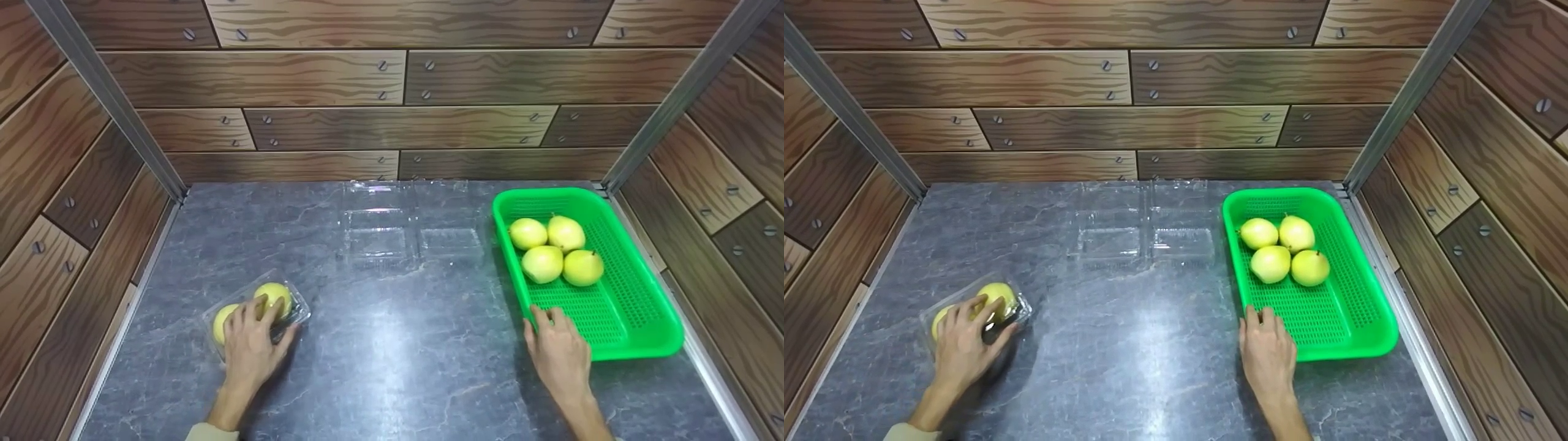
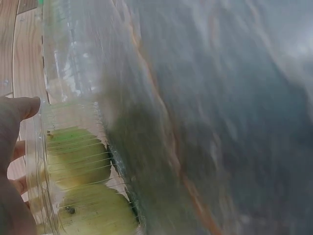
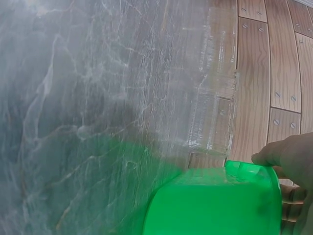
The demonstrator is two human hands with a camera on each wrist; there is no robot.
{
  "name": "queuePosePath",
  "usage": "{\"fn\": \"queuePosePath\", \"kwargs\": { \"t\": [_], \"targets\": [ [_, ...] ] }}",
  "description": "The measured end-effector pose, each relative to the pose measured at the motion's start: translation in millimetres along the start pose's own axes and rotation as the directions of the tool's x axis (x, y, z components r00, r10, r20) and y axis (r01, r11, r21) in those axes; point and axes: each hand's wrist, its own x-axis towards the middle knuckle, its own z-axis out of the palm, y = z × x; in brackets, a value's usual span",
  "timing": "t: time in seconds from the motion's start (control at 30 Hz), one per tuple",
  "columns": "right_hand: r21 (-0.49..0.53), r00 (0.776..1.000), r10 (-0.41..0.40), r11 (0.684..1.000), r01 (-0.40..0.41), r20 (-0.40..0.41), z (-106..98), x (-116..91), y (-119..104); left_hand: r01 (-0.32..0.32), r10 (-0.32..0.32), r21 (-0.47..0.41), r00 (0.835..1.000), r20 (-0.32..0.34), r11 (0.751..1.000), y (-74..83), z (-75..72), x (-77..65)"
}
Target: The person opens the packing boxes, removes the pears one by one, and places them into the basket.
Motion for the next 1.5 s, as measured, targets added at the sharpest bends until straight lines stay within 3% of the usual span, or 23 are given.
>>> {"fn": "queuePosePath", "kwargs": {
  "t": [0.43,0.73,1.5],
  "targets": [
    [0.01,1.0,0.013,1.0,-0.013,-0.011,-1,1,-3,-0.085,0.085,-0.005,0.996,-0.033,0.996,22.8,10.7,2.8],
    [0.012,1.0,-0.003,1.0,0.004,-0.029,0,1,-2,-0.137,0.138,0.017,0.988,-0.069,0.99,29.9,14.7,5.0],
    [0.003,1.0,0.017,1.0,-0.017,0.004,0,-1,-1,-0.26,0.259,-0.009,0.965,-0.045,0.966,62.5,28.1,4.9]
  ]
}}
